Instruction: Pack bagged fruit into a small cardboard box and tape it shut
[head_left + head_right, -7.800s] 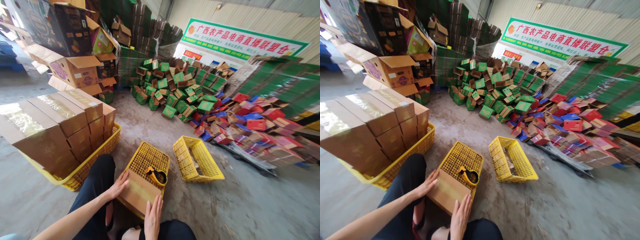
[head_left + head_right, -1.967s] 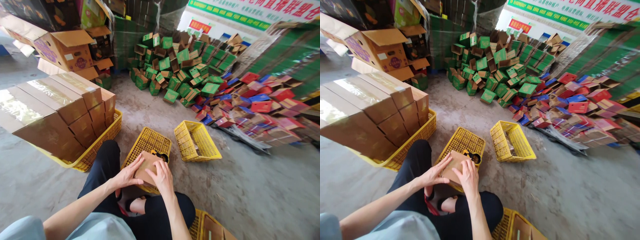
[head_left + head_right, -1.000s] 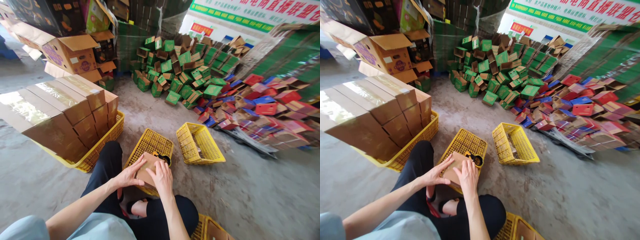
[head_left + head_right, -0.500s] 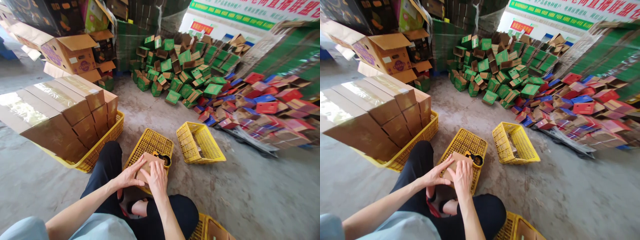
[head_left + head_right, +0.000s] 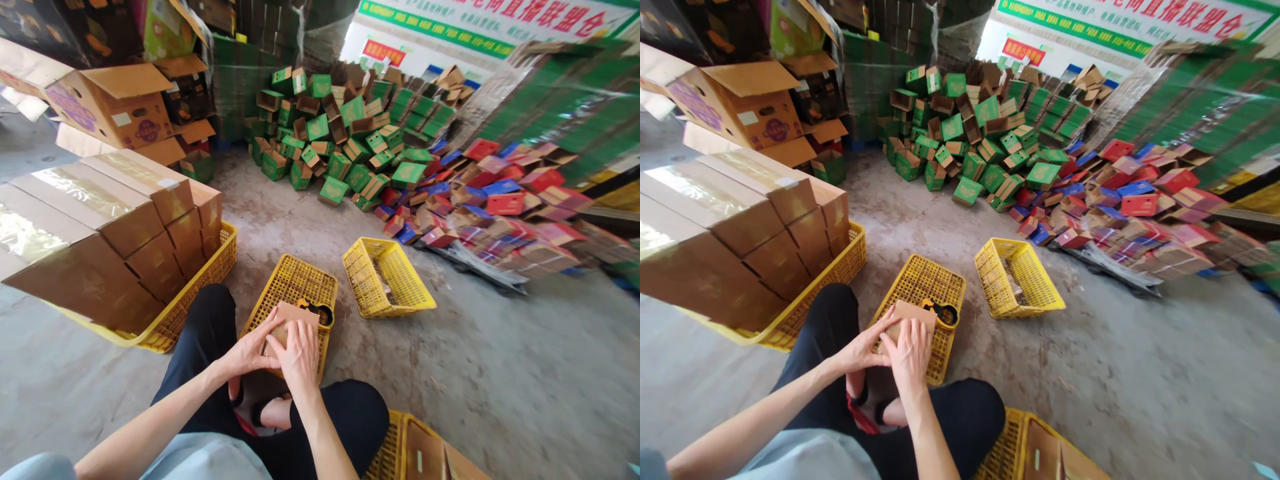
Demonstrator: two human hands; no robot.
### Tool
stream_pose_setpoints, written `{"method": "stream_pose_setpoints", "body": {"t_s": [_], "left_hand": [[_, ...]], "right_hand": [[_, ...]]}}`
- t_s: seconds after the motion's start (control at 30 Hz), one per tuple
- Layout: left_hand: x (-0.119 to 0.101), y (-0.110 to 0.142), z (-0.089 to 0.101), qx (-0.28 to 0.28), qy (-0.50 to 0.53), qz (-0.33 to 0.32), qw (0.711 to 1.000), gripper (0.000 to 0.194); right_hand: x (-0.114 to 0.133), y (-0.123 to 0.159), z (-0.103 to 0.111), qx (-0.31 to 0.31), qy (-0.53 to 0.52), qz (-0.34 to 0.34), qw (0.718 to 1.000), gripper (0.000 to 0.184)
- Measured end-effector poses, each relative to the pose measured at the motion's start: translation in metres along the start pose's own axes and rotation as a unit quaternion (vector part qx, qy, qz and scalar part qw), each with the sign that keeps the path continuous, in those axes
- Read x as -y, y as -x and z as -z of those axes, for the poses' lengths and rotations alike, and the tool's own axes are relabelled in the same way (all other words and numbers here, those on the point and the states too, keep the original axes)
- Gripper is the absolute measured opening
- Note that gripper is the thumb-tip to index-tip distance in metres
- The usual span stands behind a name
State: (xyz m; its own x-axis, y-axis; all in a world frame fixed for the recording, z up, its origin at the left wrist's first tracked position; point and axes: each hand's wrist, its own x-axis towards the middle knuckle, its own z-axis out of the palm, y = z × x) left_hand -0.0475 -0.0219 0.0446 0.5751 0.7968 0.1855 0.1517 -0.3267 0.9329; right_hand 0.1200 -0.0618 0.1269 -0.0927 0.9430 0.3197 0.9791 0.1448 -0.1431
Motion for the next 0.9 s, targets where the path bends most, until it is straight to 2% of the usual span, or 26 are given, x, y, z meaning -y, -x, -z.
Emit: {"method": "stream_pose_setpoints", "body": {"t_s": [0.07,0.2,0.37,0.5,0.6,0.67,0.77,0.9], "left_hand": [[0.002,0.001,-0.001,0.003,-0.008,0.000,1.000,0.105],[0.002,0.004,0.000,0.009,-0.034,-0.003,0.999,0.104],[-0.007,0.005,0.004,0.014,-0.085,-0.009,0.996,0.103],[-0.017,-0.003,0.003,0.007,-0.183,-0.056,0.981,0.104],[-0.026,-0.013,-0.003,0.038,-0.249,-0.072,0.965,0.108],[-0.030,-0.017,-0.008,0.052,-0.264,-0.074,0.960,0.110],[-0.032,-0.017,-0.014,0.044,-0.267,-0.081,0.959,0.103],[-0.028,-0.009,-0.019,0.021,-0.252,-0.099,0.962,0.086]], "right_hand": [[0.004,0.015,-0.001,-0.003,-0.030,0.007,1.000,0.043],[0.001,0.055,0.000,-0.007,-0.050,0.049,0.998,0.057],[-0.028,0.088,0.009,-0.014,-0.064,0.001,0.998,0.062],[-0.051,0.086,0.007,-0.040,-0.099,-0.066,0.992,0.074],[-0.055,0.081,-0.005,-0.031,-0.141,-0.081,0.986,0.081],[-0.054,0.082,-0.015,-0.036,-0.162,-0.101,0.981,0.080],[-0.052,0.088,-0.023,-0.056,-0.170,-0.120,0.976,0.077],[-0.050,0.084,-0.018,-0.089,-0.153,-0.088,0.980,0.065]]}}
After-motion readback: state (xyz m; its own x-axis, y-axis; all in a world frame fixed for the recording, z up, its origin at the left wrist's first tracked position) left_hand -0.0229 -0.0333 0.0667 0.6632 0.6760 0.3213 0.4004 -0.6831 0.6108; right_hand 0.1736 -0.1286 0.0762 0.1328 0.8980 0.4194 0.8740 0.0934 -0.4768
